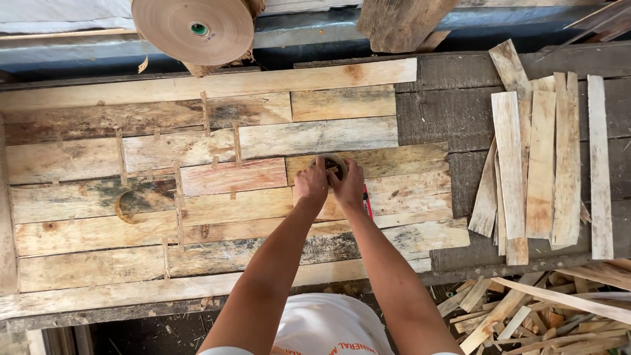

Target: Repairing or finishing a wooden surface by applying wood veneer tape to joints and trimming with a knife.

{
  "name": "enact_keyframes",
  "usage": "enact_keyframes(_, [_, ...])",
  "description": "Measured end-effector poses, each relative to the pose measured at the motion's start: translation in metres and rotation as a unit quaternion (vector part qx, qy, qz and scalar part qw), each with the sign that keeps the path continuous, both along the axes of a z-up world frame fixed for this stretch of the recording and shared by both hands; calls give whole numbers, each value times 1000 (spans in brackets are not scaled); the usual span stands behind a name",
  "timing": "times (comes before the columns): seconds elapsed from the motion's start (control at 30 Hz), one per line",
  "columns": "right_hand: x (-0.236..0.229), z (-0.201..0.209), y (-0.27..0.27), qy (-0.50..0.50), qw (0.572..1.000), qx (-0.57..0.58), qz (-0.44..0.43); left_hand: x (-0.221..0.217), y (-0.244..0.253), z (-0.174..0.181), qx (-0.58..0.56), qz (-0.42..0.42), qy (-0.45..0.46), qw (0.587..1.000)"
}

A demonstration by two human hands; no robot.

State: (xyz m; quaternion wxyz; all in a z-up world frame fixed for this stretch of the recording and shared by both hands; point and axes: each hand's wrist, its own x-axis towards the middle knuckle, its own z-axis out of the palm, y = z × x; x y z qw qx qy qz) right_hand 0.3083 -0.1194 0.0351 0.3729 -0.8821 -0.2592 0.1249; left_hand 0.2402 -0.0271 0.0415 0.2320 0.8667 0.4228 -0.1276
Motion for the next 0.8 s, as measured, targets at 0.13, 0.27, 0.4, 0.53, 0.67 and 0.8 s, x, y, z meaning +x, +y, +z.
enact_keyframes(0.13, [6, -4, 3, 57, 997, -43, -9, 6, 0, 10, 7, -26, 30, 999])
enact_keyframes(0.27, [9, -15, 3, 33, 998, -52, 11, 6, -2, 6, 20, -27, 38, 999])
enact_keyframes(0.4, [11, -7, 5, 69, 996, -47, -7, 8, -2, 6, 8, -24, 47, 999])
enact_keyframes(0.53, [17, -4, 9, 102, 991, -79, -17, 8, -1, 5, 18, -25, 19, 999])
enact_keyframes(0.67, [19, -22, 11, 114, 992, -37, -47, -3, 5, 24, -63, 50, -9, 997])
enact_keyframes(0.8, [19, -56, 5, 69, 994, 37, -70, -38, 9, 11, -69, 92, -147, 982])
